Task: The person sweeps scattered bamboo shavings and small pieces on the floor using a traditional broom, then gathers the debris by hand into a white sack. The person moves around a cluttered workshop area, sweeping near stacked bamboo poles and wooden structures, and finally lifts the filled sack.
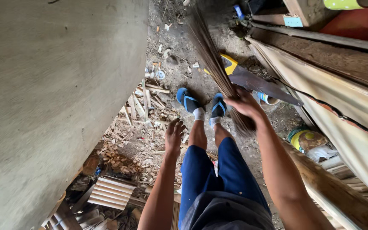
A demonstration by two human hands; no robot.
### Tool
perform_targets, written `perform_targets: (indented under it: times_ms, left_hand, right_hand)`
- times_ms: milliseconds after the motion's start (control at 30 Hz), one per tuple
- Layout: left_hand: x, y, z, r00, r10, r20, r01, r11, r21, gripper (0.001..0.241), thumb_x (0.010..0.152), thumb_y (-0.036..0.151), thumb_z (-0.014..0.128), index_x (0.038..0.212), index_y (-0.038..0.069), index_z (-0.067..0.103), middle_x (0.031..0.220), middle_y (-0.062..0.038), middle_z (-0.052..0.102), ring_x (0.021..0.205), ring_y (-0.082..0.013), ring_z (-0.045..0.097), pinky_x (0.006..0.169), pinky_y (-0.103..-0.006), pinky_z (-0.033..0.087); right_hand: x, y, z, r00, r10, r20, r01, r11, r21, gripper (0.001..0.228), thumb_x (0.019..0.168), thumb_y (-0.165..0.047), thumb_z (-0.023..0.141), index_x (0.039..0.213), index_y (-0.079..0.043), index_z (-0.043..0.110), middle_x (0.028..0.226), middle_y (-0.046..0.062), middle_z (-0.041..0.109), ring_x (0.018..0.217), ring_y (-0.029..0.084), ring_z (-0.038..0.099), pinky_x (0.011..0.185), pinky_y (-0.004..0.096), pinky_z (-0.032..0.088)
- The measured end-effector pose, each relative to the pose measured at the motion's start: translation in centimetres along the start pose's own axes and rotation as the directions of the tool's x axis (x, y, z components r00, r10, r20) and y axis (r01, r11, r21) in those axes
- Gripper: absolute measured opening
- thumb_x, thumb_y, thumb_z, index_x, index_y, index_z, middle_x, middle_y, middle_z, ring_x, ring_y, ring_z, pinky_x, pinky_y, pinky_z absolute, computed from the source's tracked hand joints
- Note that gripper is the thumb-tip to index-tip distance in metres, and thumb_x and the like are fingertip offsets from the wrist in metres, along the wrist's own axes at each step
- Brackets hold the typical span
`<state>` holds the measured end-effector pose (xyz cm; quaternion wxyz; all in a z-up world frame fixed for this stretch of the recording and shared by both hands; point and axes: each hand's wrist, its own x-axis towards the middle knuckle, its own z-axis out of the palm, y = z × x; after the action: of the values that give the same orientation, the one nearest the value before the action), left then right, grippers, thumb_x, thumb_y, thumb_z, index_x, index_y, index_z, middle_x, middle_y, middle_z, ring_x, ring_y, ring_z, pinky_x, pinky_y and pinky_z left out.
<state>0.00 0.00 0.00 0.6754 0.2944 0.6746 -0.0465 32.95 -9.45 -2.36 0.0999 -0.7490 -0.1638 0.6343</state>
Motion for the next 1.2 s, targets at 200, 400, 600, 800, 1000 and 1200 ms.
perform_targets:
  times_ms: [200, 400, 600, 800, 1000, 1200]
  left_hand:
    - [-0.2, -0.4, -2.1, 0.999, 0.045, 0.004, -0.045, 0.992, 0.121, 0.046, 0.102, 0.027, 0.055, 0.143, 0.005, 0.055, 0.131, -0.013, 0.069, 0.113, -0.0227, 0.070, 0.089, -0.0376, 0.054]
    - [1.7, -4.3, -4.3, 0.999, 0.052, 0.003, -0.052, 0.979, 0.195, 0.046, 0.102, 0.030, 0.057, 0.141, 0.004, 0.056, 0.125, -0.016, 0.071, 0.109, -0.0241, 0.072, 0.087, -0.0365, 0.057]
    - [1.5, -5.0, -6.8, 0.998, 0.028, -0.048, -0.011, 0.947, 0.323, 0.045, 0.101, 0.030, 0.056, 0.139, 0.007, 0.058, 0.124, -0.015, 0.072, 0.108, -0.0208, 0.072, 0.086, -0.0344, 0.058]
    - [1.8, -2.0, -7.4, 0.992, 0.098, -0.084, -0.065, 0.941, 0.333, 0.044, 0.101, 0.032, 0.056, 0.139, 0.009, 0.057, 0.126, -0.013, 0.071, 0.106, -0.0204, 0.072, 0.081, -0.0352, 0.059]
    - [1.6, -1.7, -9.4, 0.994, 0.046, -0.104, 0.009, 0.881, 0.474, 0.041, 0.104, 0.034, 0.047, 0.139, 0.015, 0.057, 0.124, -0.014, 0.073, 0.100, -0.0225, 0.073, 0.072, -0.0389, 0.061]
    - [2.2, -4.4, -10.5, 0.993, 0.034, -0.110, 0.025, 0.868, 0.496, 0.042, 0.104, 0.035, 0.051, 0.138, 0.012, 0.061, 0.119, -0.015, 0.076, 0.104, -0.0227, 0.075, 0.079, -0.0360, 0.063]
  right_hand:
    - [-4.5, 1.9, -2.6, 0.973, 0.104, -0.205, -0.058, 0.974, 0.219, 0.062, 0.089, -0.034, 0.069, 0.145, -0.015, 0.052, 0.115, 0.015, 0.072, 0.097, 0.028, 0.069, 0.084, 0.048, 0.059]
    - [3.9, -2.6, -2.8, 0.995, 0.052, -0.087, -0.049, 0.998, 0.034, 0.060, 0.090, -0.032, 0.070, 0.145, -0.013, 0.054, 0.116, 0.019, 0.073, 0.095, 0.034, 0.069, 0.083, 0.047, 0.060]
    - [0.6, -4.0, 0.1, 0.932, -0.105, -0.346, 0.042, 0.982, -0.186, 0.082, 0.091, -0.041, 0.070, 0.161, -0.018, 0.032, 0.121, 0.020, 0.067, 0.094, 0.035, 0.067, 0.079, 0.045, 0.057]
    - [10.5, -9.9, 2.3, 0.991, -0.014, -0.130, -0.021, 0.963, -0.268, 0.071, 0.089, -0.040, 0.066, 0.151, -0.011, 0.045, 0.128, 0.020, 0.072, 0.105, 0.032, 0.073, 0.084, 0.048, 0.061]
    - [-4.1, -4.9, 3.6, 0.987, 0.155, -0.050, -0.159, 0.984, -0.081, 0.080, 0.094, -0.034, 0.065, 0.164, -0.029, 0.025, 0.132, 0.016, 0.065, 0.077, 0.025, 0.073, 0.062, 0.041, 0.062]
    - [-3.1, -2.9, -2.1, 0.942, 0.239, -0.237, -0.257, 0.965, -0.051, 0.067, 0.096, -0.039, 0.069, 0.157, -0.024, 0.044, 0.124, 0.015, 0.076, 0.079, 0.017, 0.071, 0.065, 0.033, 0.058]
